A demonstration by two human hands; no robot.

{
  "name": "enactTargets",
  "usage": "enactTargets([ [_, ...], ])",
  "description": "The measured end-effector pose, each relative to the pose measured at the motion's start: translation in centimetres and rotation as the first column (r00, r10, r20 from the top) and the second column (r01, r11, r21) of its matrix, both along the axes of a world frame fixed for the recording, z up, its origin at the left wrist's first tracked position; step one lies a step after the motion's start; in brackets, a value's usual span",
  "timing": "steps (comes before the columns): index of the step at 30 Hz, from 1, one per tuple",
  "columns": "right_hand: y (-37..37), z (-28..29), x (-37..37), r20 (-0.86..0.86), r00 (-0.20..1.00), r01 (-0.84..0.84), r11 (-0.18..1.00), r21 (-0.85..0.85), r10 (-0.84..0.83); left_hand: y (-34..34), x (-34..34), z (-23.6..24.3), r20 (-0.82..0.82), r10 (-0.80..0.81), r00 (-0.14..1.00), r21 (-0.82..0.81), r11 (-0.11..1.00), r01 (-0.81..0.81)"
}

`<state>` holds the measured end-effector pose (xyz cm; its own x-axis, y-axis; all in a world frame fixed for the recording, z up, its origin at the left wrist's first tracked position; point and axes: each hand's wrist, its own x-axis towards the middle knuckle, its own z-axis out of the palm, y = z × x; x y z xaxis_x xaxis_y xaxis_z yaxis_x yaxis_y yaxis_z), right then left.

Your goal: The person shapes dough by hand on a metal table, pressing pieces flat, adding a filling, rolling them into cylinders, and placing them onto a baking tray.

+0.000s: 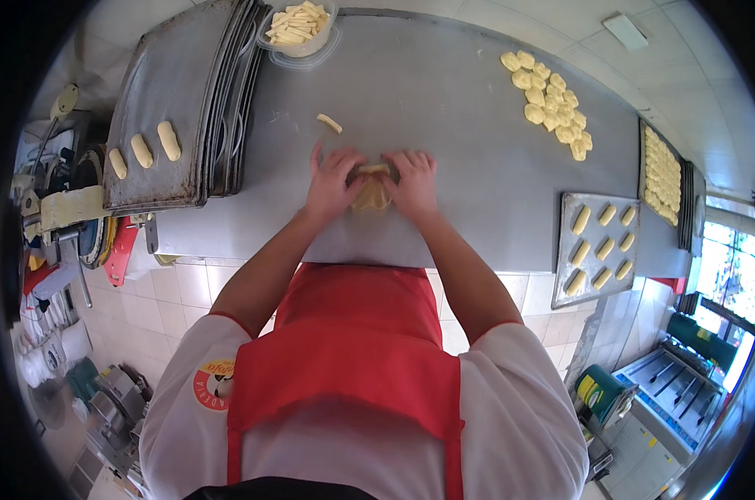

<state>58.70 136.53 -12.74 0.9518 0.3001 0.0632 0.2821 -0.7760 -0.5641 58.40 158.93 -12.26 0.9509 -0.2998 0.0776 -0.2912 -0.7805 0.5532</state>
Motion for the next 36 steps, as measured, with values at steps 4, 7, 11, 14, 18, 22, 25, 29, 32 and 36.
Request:
enactTargets([
  [4, 0.1, 1.5, -0.6, 0.209, 0.977, -0.023, 0.993, -0.113, 0.046, 0.3, -0.1, -0.3, 0.163, -0.082, 0.983, 0.157, 0.986, 0.056],
  [7, -0.5, 1.8, -1.1, 0.14, 0.99, -0.01, 0.999, -0.052, 0.017, 1.5, -0.1, 0.2, 0.028, -0.242, 0.97, 0.177, 0.956, 0.233],
  [11, 0.8, 1.4, -0.8, 0.232, 0.973, 0.046, 0.992, -0.12, -0.017, 1.1, 0.0, -0.7, 0.206, -0.174, 0.963, 0.23, 0.965, 0.126],
  [14, -1.3, 1.5, -2.2, 0.058, 0.992, -0.1, 0.977, -0.186, 0.113, 1.1, -0.1, 1.2, -0.066, -0.276, 0.959, 0.253, 0.925, 0.284],
  [18, 0.1, 1.7, -1.5, 0.127, 0.992, -0.012, 0.999, -0.051, 0.018, 1.2, -0.4, 0.1, 0.101, -0.175, 0.979, 0.125, 0.979, 0.162],
  [22, -0.7, 1.1, -2.3, 0.03, 0.994, -0.096, 0.985, -0.146, 0.101, 1.4, -0.6, 0.2, 0.009, -0.206, 0.978, 0.254, 0.947, 0.197],
  [25, -1.1, 1.2, -2.2, 0.029, 0.997, -0.068, 0.989, -0.133, 0.072, 0.8, -0.1, 3.1, -0.149, -0.264, 0.953, 0.255, 0.921, 0.295],
  [29, 0.2, 1.1, -2.0, 0.135, 0.988, -0.056, 0.991, -0.121, 0.072, 2.0, -1.0, -0.5, 0.108, -0.176, 0.978, 0.195, 0.969, 0.153],
  [32, -1.5, 1.4, -3.4, -0.043, 0.995, -0.097, 0.984, -0.15, 0.092, 1.1, -0.8, 1.9, -0.112, -0.267, 0.957, 0.246, 0.926, 0.287],
  [36, 0.1, 1.2, -3.0, 0.078, 0.995, -0.05, 0.994, -0.098, 0.058, 2.0, -1.2, -0.1, 0.083, -0.211, 0.974, 0.198, 0.961, 0.192],
])
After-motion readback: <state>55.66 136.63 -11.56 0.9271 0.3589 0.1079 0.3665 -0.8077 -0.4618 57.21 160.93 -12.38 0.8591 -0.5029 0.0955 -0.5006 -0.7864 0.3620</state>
